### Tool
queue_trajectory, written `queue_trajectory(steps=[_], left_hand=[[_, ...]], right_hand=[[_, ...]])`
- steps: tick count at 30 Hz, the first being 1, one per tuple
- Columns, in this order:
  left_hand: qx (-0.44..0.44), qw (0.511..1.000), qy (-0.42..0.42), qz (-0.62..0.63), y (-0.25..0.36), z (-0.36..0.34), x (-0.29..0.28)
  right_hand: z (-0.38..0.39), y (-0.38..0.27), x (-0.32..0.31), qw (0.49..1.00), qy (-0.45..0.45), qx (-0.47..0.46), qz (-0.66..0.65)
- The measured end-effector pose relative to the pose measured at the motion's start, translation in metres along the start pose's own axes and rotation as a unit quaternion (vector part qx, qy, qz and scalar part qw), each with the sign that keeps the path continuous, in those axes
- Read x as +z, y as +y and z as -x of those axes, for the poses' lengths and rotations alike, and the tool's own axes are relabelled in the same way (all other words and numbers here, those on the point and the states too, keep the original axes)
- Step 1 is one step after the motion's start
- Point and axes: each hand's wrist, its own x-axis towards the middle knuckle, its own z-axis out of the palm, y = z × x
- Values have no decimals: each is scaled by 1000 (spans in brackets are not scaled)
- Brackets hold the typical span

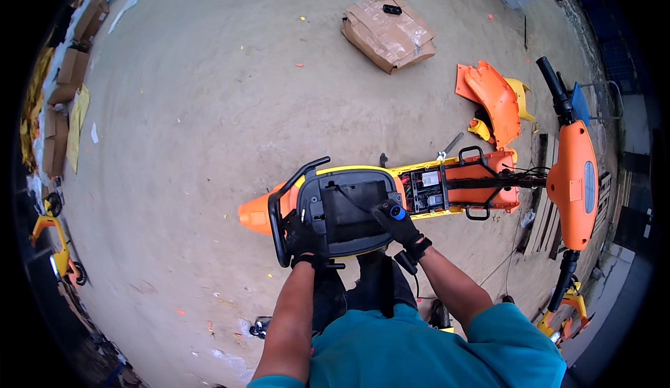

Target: The person uses a screwdriver to remove screws from a black plastic compartment on an orange scooter and then lifts the compartment out of the vehicle by hand.

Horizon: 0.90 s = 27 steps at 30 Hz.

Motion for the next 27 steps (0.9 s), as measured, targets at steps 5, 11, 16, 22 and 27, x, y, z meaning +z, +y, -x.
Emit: queue_trajectory(steps=[5,11,16,22,27], left_hand=[[31,999,0,-19,-11,-7,5],[63,995,-67,-34,-3,-15,-2],[76,993,-66,-54,-16,-21,7],[91,992,-63,-66,-21,-23,11],[62,992,-50,-93,-6,-13,0]], right_hand=[[13,21,19,951,-165,-157,209],[20,30,29,981,-161,93,-46],[23,37,23,987,-98,121,-28],[21,45,19,989,-34,68,128],[10,35,6,955,148,-25,254]])
